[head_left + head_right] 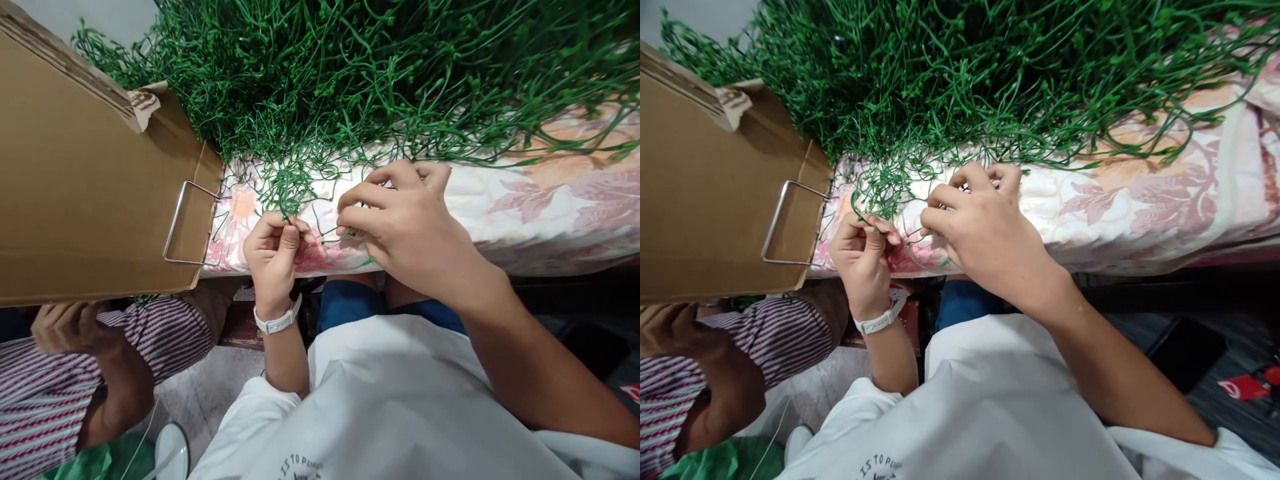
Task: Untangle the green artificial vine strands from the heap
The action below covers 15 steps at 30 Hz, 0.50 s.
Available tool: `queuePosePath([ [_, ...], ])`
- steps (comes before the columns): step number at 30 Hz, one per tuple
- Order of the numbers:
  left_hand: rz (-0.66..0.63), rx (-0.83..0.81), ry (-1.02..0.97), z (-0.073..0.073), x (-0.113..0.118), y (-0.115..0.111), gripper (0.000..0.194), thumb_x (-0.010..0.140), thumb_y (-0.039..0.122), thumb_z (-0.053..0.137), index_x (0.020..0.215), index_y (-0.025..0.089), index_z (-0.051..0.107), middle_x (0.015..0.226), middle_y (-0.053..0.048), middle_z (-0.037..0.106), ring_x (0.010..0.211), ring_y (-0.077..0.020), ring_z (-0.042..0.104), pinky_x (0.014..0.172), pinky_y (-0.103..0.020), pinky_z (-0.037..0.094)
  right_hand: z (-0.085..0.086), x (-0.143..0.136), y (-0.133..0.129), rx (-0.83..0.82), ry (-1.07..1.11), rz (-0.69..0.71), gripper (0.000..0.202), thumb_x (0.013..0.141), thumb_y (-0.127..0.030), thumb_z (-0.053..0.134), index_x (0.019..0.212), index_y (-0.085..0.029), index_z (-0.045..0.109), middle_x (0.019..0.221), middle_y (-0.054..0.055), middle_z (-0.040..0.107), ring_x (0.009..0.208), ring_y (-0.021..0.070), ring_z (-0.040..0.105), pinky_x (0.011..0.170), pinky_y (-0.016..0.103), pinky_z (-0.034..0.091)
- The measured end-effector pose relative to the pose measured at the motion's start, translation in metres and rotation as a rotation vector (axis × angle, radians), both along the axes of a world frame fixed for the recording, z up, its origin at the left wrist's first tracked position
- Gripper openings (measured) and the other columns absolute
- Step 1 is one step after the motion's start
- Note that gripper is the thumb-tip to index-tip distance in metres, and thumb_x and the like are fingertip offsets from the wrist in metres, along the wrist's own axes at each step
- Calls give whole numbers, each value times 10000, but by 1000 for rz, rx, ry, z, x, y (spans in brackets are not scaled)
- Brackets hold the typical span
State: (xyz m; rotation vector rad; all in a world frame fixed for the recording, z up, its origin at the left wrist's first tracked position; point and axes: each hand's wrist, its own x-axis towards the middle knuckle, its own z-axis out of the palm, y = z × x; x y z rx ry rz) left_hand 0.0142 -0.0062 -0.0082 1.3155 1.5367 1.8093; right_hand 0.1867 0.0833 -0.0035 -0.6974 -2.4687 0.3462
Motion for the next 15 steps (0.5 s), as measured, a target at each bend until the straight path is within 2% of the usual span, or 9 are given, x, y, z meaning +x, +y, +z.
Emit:
queuePosePath([
  [3,19,86,-131,3,-9,2,380,858,465,811,744,201,562,601,47,479,521,-64,445,534,-177,433,-1,3,7,-46,96,-113,224,894,-89,529,848,-236,692,984,35,772,1073,309,598,933,503,368],
  [6,22,202,-249,5,-20,1,442,779,413,882,689,201,505,537,69,299,510,-72,319,520,-166,366,-2,7,13,-107,243,-225,240,922,-106,501,879,-204,717,933,73,759,936,276,604,859,452,433],
  [11,-17,274,-384,6,-30,-4,430,716,324,910,713,218,493,597,65,187,541,-92,270,570,-177,417,3,2,15,-38,208,-214,279,1006,-241,507,1040,-215,783,994,109,694,997,298,553,861,477,431],
  [13,0,324,-419,7,-35,-8,435,715,315,910,737,228,484,635,59,180,566,-100,284,640,-187,468,8,-2,18,2,164,-266,308,1016,-276,498,1003,-208,799,1076,138,640,1047,325,512,874,524,412],
  [15,10,362,-403,10,-40,-13,401,766,333,874,770,245,482,652,49,230,608,-112,356,734,-207,507,15,-4,25,18,199,-242,363,1021,-289,468,943,-182,807,1128,178,566,1115,381,461,888,599,376],
])
